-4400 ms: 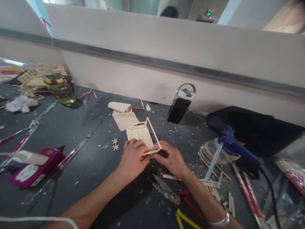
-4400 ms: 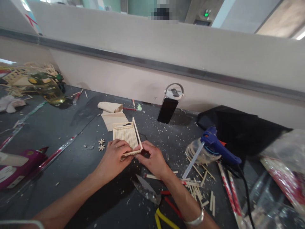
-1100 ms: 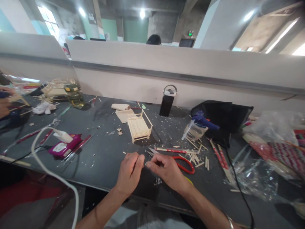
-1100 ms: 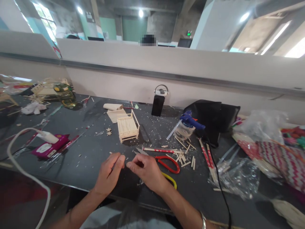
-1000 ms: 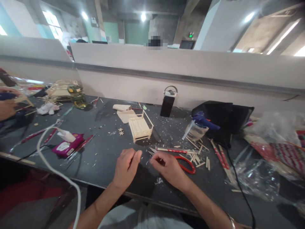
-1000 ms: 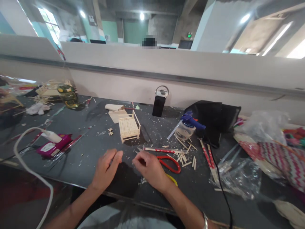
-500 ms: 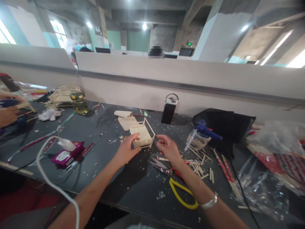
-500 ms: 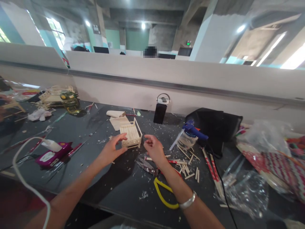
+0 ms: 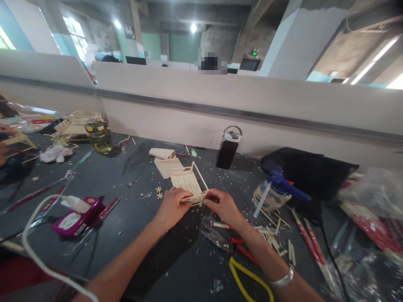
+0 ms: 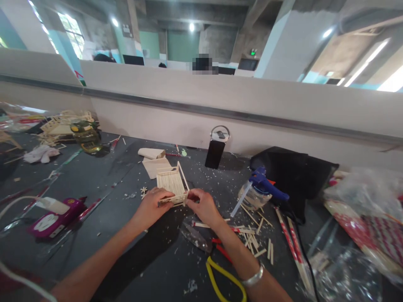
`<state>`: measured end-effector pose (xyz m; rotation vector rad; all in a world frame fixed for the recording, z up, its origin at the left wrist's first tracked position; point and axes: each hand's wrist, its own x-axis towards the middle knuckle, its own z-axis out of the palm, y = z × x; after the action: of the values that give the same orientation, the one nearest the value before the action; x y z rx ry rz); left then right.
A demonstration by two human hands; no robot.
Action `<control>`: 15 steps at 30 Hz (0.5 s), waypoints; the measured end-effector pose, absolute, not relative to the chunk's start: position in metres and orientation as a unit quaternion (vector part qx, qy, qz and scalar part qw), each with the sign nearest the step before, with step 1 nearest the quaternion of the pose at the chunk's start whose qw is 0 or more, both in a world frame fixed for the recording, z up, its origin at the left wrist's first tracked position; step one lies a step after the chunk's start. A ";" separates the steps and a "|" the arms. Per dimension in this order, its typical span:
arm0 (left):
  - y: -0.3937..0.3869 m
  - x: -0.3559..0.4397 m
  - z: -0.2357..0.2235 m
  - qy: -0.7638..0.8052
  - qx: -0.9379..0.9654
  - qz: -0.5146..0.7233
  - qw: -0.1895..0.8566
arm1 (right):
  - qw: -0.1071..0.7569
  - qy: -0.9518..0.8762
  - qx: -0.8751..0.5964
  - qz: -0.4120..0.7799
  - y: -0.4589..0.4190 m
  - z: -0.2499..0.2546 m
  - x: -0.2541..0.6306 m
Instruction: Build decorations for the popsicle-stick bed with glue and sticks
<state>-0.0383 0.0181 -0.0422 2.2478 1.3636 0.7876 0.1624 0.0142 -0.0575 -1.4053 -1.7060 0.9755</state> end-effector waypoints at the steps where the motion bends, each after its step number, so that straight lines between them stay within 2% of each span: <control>1: 0.019 -0.038 -0.042 0.488 0.804 0.278 0.195 | 0.365 -0.661 -0.546 0.364 0.015 -0.059 0.162; 6: 0.022 -0.034 -0.045 0.489 0.811 0.264 0.182 | 0.389 -0.671 -0.557 0.295 0.013 -0.060 0.162; 15: 0.024 -0.035 -0.048 0.488 0.812 0.262 0.182 | 0.358 -0.704 -0.577 0.209 0.001 -0.050 0.165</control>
<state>-0.0347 0.0235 -0.0479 2.2928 1.3790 0.7407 0.1646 0.0012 -0.0497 -1.4885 -1.8167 0.5384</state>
